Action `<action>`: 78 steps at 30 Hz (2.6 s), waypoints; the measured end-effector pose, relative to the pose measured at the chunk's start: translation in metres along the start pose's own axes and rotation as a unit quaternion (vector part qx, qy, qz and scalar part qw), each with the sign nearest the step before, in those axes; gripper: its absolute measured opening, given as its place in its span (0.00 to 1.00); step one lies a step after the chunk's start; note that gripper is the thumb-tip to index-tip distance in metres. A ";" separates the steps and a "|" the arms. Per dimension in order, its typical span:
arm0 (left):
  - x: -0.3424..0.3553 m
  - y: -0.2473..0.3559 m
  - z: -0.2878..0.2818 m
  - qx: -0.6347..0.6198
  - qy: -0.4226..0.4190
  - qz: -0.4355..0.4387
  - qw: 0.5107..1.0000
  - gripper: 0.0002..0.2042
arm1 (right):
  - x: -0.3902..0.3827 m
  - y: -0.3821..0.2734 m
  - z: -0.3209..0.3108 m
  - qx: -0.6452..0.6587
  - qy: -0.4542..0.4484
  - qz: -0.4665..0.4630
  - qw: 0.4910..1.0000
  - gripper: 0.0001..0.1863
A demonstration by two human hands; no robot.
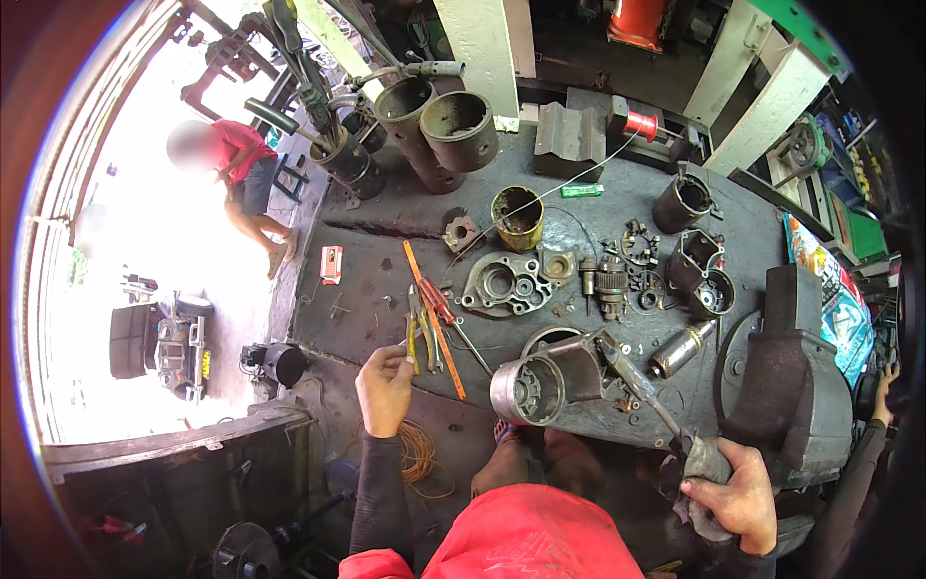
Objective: The person uses a chisel and hammer to remove a pin from a cylindrical metal part, then uses pliers to extract it. They continue to clean and adjust the part with a screwdriver and hammer, working on a cluttered workbench in a workshop.
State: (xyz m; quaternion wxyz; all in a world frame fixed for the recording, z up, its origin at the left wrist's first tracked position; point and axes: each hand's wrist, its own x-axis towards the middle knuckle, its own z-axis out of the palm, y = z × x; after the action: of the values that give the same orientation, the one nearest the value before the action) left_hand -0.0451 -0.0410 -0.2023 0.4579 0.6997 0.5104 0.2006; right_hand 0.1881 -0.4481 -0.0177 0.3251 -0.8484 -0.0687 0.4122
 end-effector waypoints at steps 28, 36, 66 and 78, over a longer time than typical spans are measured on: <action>0.095 0.025 0.067 0.310 -0.081 0.005 0.947 0.21 | -0.009 -0.032 0.012 0.078 -0.012 0.057 0.995 0.19; 0.070 0.060 -0.016 -0.099 -0.052 0.029 0.993 0.13 | -0.007 -0.019 -0.002 -0.087 0.001 -0.048 0.995 0.20; -0.098 0.193 0.051 -0.049 -0.167 0.422 0.890 0.28 | 0.005 -0.007 -0.008 -0.069 0.007 -0.074 0.995 0.28; -0.084 0.203 0.051 -0.031 -0.227 0.486 0.843 0.28 | 0.007 -0.006 -0.010 -0.060 -0.006 -0.074 0.995 0.25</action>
State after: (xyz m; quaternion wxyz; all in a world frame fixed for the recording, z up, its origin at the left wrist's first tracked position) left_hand 0.0675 -0.1508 -0.0403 0.4262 0.8694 -0.0196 0.2492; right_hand 0.2015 -0.4454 -0.0140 0.3024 -0.8567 -0.1575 0.3870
